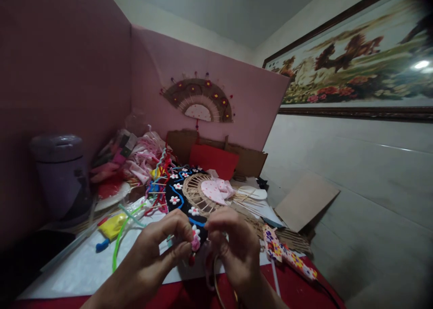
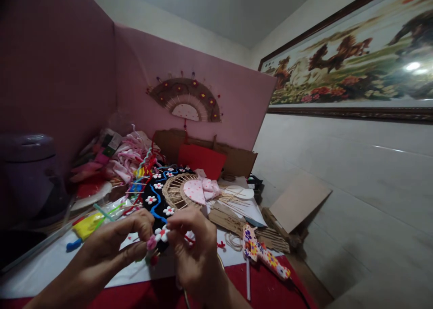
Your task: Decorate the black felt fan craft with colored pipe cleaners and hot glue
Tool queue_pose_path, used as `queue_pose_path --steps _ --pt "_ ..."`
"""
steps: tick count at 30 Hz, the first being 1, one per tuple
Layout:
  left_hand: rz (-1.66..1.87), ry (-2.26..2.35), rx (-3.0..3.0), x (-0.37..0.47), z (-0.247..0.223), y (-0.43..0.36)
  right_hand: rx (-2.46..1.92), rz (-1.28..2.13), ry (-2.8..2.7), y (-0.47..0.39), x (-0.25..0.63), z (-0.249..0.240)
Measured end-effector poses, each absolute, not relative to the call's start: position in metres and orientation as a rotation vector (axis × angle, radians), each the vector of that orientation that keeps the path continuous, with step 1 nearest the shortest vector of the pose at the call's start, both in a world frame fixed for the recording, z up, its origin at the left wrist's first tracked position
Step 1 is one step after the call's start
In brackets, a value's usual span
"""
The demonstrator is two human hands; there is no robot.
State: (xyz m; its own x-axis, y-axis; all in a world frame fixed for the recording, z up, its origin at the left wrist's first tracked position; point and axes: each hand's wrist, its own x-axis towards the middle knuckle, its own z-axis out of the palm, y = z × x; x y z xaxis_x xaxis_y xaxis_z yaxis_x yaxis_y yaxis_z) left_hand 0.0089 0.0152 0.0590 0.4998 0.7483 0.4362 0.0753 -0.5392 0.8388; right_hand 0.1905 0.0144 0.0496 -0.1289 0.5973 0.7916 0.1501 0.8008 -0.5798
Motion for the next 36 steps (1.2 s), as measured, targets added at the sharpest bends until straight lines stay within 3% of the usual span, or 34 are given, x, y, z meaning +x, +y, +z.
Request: queue_pose_path --steps 4,8,20,36 --pt "1.145 0.748 2.026 0.011 0.059 0.015 -0.463 -0.097 -1.907 0.012 0.187 0.040" --pt "1.256 0.757 2.131 0.014 0.057 0.015 -0.510 -0.127 -1.864 0.013 0.184 0.037" --pt "1.719 0.685 2.554 0.024 0.056 0.015 -0.590 0.349 -1.640 0.008 0.170 0.036" --pt "1.925 0.644 2.946 0.011 0.054 0.014 -0.522 1.154 -1.414 0.005 0.174 0.038"
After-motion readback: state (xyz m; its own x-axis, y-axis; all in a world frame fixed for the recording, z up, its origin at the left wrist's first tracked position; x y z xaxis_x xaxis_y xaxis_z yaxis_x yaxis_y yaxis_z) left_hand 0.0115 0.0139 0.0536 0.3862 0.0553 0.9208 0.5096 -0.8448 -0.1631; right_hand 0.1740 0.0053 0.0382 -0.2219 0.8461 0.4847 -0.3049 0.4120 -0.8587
